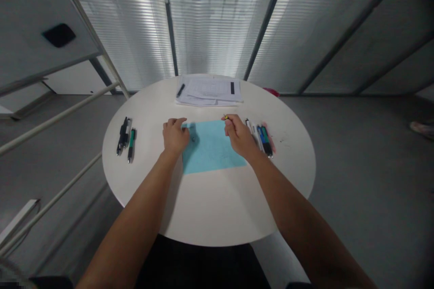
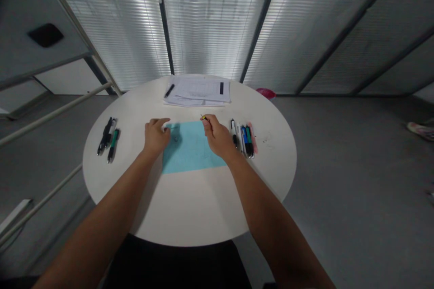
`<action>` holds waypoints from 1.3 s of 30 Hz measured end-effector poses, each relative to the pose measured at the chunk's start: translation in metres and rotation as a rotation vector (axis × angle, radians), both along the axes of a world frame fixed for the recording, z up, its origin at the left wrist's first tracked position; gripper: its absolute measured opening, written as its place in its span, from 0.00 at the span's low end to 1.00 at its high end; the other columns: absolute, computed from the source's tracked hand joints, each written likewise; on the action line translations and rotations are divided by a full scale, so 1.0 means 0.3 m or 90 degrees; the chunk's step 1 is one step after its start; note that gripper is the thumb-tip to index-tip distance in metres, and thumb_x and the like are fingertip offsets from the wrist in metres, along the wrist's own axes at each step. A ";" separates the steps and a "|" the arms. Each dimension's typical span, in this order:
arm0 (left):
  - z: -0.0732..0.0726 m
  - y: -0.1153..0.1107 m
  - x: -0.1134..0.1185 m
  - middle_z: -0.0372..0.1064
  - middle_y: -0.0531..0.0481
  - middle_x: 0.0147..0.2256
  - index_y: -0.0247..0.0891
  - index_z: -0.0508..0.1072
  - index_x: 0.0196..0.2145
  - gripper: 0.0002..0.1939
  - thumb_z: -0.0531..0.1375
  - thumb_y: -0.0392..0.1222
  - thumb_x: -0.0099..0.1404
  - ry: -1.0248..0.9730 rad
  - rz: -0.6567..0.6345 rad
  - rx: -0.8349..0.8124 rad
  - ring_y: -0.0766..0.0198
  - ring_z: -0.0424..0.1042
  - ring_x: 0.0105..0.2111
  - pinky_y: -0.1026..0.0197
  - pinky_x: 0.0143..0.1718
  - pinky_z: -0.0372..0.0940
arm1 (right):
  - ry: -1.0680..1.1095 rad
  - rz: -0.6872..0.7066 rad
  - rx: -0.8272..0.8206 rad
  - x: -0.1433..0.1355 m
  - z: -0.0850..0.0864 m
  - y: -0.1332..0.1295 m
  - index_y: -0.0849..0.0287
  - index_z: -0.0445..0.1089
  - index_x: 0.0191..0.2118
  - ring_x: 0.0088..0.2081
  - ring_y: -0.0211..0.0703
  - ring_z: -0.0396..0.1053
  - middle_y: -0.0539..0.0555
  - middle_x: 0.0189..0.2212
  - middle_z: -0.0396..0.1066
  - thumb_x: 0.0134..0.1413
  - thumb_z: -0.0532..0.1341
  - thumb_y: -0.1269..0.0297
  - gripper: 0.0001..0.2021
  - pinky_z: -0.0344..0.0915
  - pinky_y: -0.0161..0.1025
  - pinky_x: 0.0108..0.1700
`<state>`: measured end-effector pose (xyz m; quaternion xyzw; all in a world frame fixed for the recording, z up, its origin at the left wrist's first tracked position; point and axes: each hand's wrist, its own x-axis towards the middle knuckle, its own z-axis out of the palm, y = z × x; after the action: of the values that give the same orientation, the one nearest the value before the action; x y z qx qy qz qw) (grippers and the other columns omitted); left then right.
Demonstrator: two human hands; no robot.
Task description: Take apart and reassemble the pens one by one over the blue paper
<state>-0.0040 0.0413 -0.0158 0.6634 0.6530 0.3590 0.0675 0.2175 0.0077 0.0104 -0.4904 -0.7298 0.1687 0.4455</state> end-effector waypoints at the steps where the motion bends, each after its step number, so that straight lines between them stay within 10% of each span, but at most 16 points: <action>1: -0.004 -0.002 -0.001 0.67 0.41 0.50 0.41 0.73 0.52 0.24 0.54 0.34 0.58 0.047 0.007 -0.026 0.49 0.63 0.50 0.47 0.51 0.58 | -0.019 0.002 -0.003 0.000 -0.002 0.000 0.56 0.63 0.48 0.25 0.37 0.62 0.47 0.24 0.62 0.66 0.45 0.52 0.17 0.57 0.36 0.31; 7: -0.020 -0.018 0.004 0.61 0.46 0.60 0.47 0.70 0.55 0.24 0.51 0.37 0.63 0.166 -0.059 -0.098 0.44 0.55 0.57 0.39 0.52 0.52 | -0.050 0.004 -0.026 0.002 -0.001 0.003 0.57 0.62 0.49 0.26 0.38 0.63 0.48 0.24 0.63 0.66 0.44 0.52 0.18 0.57 0.36 0.31; 24: 0.001 -0.013 -0.003 0.70 0.37 0.41 0.40 0.78 0.35 0.11 0.55 0.43 0.62 0.090 -0.037 -0.059 0.43 0.61 0.45 0.45 0.45 0.52 | -0.088 0.023 -0.060 0.002 -0.008 0.002 0.57 0.64 0.49 0.26 0.39 0.64 0.48 0.24 0.64 0.65 0.46 0.51 0.19 0.57 0.36 0.32; 39: -0.002 0.012 0.010 0.72 0.48 0.31 0.38 0.74 0.34 0.07 0.58 0.41 0.58 -0.281 -0.086 0.010 0.64 0.67 0.29 0.61 0.36 0.60 | -0.139 0.046 -0.075 0.003 0.001 -0.001 0.56 0.66 0.48 0.26 0.40 0.65 0.49 0.23 0.66 0.65 0.47 0.52 0.17 0.56 0.35 0.30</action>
<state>-0.0011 0.0449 -0.0162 0.6117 0.5736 0.4950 0.2275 0.2186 0.0073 0.0107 -0.5045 -0.7799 0.1725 0.3278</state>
